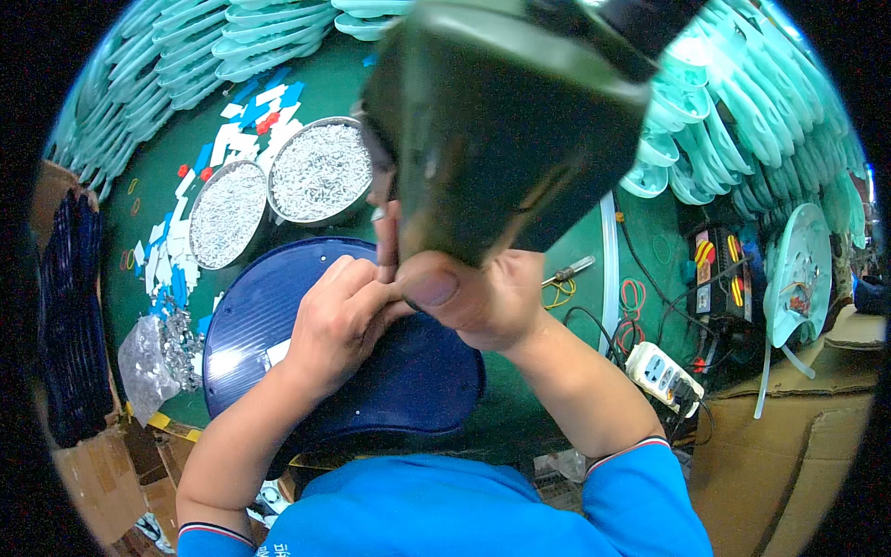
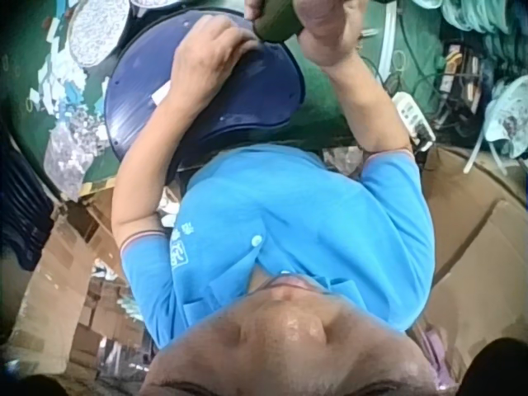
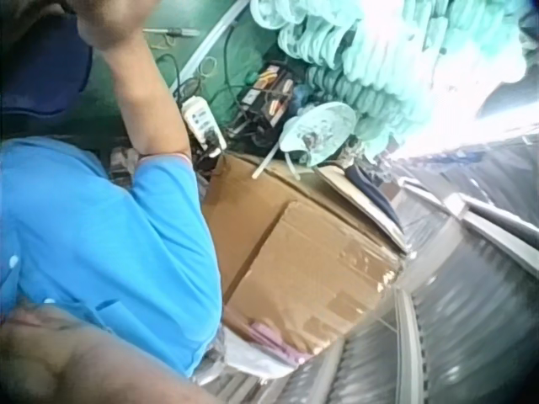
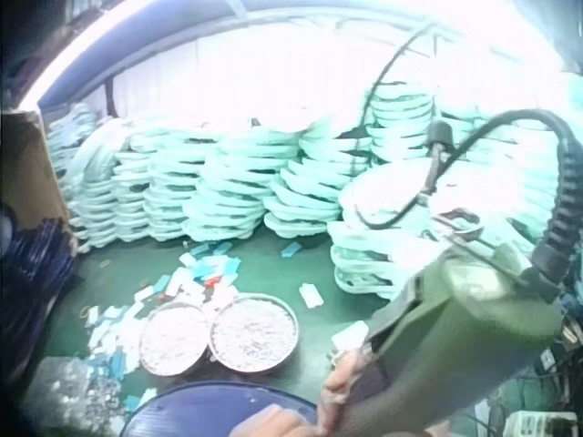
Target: The person assembles a blue plastic toy by inserting a battery pack, attaching a white plastic cover, and securing it with screws using a power drill. The process is repeated for multiple units on a workbench.
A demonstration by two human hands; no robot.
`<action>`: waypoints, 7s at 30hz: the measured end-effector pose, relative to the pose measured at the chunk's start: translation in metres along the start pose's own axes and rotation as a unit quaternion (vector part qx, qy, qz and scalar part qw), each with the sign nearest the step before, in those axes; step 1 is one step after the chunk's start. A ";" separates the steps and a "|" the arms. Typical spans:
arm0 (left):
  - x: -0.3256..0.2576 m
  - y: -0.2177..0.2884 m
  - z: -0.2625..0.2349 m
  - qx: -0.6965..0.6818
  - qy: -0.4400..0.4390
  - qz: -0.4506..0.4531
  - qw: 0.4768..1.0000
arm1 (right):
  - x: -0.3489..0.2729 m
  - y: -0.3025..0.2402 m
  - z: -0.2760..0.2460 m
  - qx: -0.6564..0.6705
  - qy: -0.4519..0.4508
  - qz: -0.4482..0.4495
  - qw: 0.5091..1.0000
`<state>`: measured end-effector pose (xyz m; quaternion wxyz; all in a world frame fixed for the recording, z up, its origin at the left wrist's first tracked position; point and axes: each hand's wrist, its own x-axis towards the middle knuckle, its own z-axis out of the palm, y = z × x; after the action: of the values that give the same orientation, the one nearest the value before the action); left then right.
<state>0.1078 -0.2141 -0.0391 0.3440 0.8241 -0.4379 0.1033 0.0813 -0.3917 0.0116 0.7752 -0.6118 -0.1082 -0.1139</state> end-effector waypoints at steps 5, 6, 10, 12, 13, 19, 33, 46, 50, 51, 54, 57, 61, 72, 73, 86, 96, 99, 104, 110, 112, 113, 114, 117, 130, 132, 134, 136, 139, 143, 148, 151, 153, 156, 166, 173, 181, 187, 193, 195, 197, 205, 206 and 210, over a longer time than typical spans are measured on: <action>-0.001 0.006 0.005 -0.006 -0.012 0.008 1.000 | -0.005 -0.014 -0.007 0.012 -0.010 -0.006 1.000; -0.001 0.010 0.006 -0.013 -0.009 0.008 1.000 | -0.008 -0.020 -0.009 0.019 -0.010 -0.008 1.000; -0.004 0.029 0.011 -0.075 -0.023 0.020 0.997 | -0.029 -0.030 -0.024 0.020 -0.052 -0.028 0.998; -0.006 0.039 0.014 -0.087 -0.029 0.022 0.996 | -0.042 -0.039 -0.027 0.013 -0.060 -0.029 0.998; -0.007 0.044 0.014 -0.093 -0.032 0.024 0.995 | -0.049 -0.043 -0.026 0.008 -0.061 -0.025 0.998; -0.020 0.052 0.013 -0.060 -0.106 0.037 0.992 | -0.063 -0.044 -0.016 -0.002 -0.039 0.035 0.999; 0.025 -0.071 -0.030 0.162 0.076 -0.041 0.983 | -0.027 -0.020 -0.023 0.071 -0.169 0.118 0.976; 0.037 -0.125 -0.063 0.059 0.025 -0.081 0.995 | 0.022 -0.021 0.041 0.004 -0.126 -0.025 0.992; -0.003 -0.093 -0.087 -0.038 0.003 -0.093 0.995 | 0.035 -0.002 0.067 -0.037 -0.077 -0.077 0.993; -0.016 -0.085 -0.094 -0.067 -0.004 -0.106 0.992 | 0.039 0.001 0.076 -0.032 -0.070 -0.086 0.993; -0.049 -0.076 -0.108 -0.075 0.000 -0.142 0.987 | 0.048 0.018 0.105 -0.008 -0.063 -0.101 0.993; -0.066 -0.071 -0.122 -0.081 0.026 -0.160 0.983 | 0.053 0.025 0.130 0.028 -0.106 -0.088 0.990; -0.084 -0.076 -0.135 -0.018 0.064 -0.113 0.991 | 0.056 0.034 0.156 0.023 -0.138 -0.076 0.987; -0.119 -0.087 -0.123 -0.119 -0.014 -0.344 0.931 | 0.055 0.052 0.178 0.025 -0.166 -0.050 0.985; -0.119 -0.089 -0.123 -0.129 -0.013 -0.347 0.929 | 0.055 0.053 0.177 0.026 -0.165 -0.049 0.985; -0.094 -0.105 -0.157 -0.149 -0.142 -0.353 0.913 | 0.058 0.081 0.175 0.024 -0.216 -0.030 0.976; -0.047 -0.171 -0.136 0.241 0.016 -0.160 0.957 | 0.054 0.074 0.183 0.015 -0.100 -0.025 0.995; -0.041 -0.169 -0.135 0.245 0.051 -0.138 0.958 | 0.056 0.068 0.180 0.028 -0.134 -0.011 0.991; -0.059 -0.172 -0.135 0.245 0.102 -0.100 0.959 | 0.058 0.050 0.179 0.020 -0.213 -0.019 0.977; -0.095 -0.143 -0.145 0.096 0.102 -0.134 0.981 | 0.052 0.042 0.190 0.097 -0.166 -0.005 0.981; -0.115 -0.117 -0.150 0.046 0.089 -0.133 0.986 | 0.047 0.041 0.195 0.096 -0.144 0.000 0.985; -0.127 -0.104 -0.152 0.019 0.084 -0.129 0.988 | 0.044 0.043 0.198 0.068 -0.155 -0.023 0.985; -0.139 -0.088 -0.154 0.004 0.084 -0.148 0.985 | 0.041 0.045 0.202 0.040 -0.168 -0.045 0.984; -0.174 -0.063 -0.154 -0.046 0.086 -0.183 0.978 | 0.029 0.047 0.216 0.035 -0.204 -0.060 0.977; -0.198 -0.020 -0.157 0.022 0.173 -0.245 0.954 | 0.007 0.039 0.237 0.066 -0.284 0.008 0.956; -0.200 -0.016 -0.157 0.011 0.201 -0.253 0.946 | 0.005 0.039 0.238 0.085 -0.283 0.023 0.955; -0.199 -0.010 -0.152 -0.049 0.243 -0.284 0.926 | 0.004 0.038 0.235 0.088 -0.283 0.041 0.954; -0.203 -0.009 -0.147 -0.044 0.243 -0.309 0.918 | 0.002 0.042 0.233 0.090 -0.268 0.054 0.958; -0.208 -0.007 -0.139 -0.036 0.223 -0.349 0.910 | 0.001 0.052 0.238 0.096 -0.255 0.037 0.962; -0.205 -0.005 -0.140 -0.045 0.200 -0.369 0.906 | 0.004 0.060 0.235 0.083 -0.264 0.020 0.961; -0.208 -0.007 -0.135 -0.044 0.223 -0.349 0.909 | 0.002 0.068 0.235 0.110 -0.308 0.057 0.943; -0.209 -0.006 -0.133 -0.030 0.235 -0.323 0.916 | 0.001 0.073 0.235 0.096 -0.327 0.043 0.939; -0.209 -0.004 -0.132 0.013 0.231 -0.305 0.924 | 0.003 0.073 0.235 0.068 -0.319 0.020 0.945; -0.211 0.002 -0.134 0.081 0.216 -0.278 0.932 | -0.001 0.060 0.238 0.072 -0.284 0.006 0.956; -0.234 0.048 -0.133 -0.023 0.217 -0.332 0.918 | -0.034 0.027 0.226 0.128 -0.368 0.070 0.918; -0.248 0.062 -0.124 0.026 0.235 -0.296 0.926 | -0.049 0.035 0.231 0.197 -0.405 0.076 0.890; -0.251 0.067 -0.103 -0.353 0.265 -0.511 0.737 | -0.058 0.041 0.236 0.157 -0.394 0.128 0.897; -0.250 0.060 -0.103 -0.395 0.257 -0.495 0.730 | -0.063 0.033 0.223 0.114 -0.341 0.101 0.928; -0.239 0.069 -0.116 -0.427 0.295 -0.527 0.673 | -0.046 0.018 0.129 0.056 -0.123 -0.118 0.984; -0.223 0.077 -0.131 -0.443 0.315 -0.504 0.671 | -0.040 0.006 0.081 -0.017 0.013 -0.106 0.994; -0.221 0.077 -0.146 -0.474 0.329 -0.457 0.677 | -0.029 0.002 0.023 -0.022 0.154 -0.063 0.986; -0.324 0.076 -0.328 -0.221 0.521 -0.340 0.751 | -0.007 0.027 -0.117 -0.139 0.276 0.001 0.951; -0.345 0.086 -0.351 -0.206 0.530 -0.356 0.742 | -0.004 0.035 -0.127 -0.124 0.289 0.022 0.949; -0.469 0.125 -0.400 -0.154 0.452 -0.502 0.721 | -0.003 0.046 -0.120 -0.178 0.324 0.040 0.928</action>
<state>-0.2181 0.3063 0.0965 0.6244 0.7148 0.2376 0.2068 0.0957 -0.4980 -0.0590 0.6502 -0.6735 0.1953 -0.2923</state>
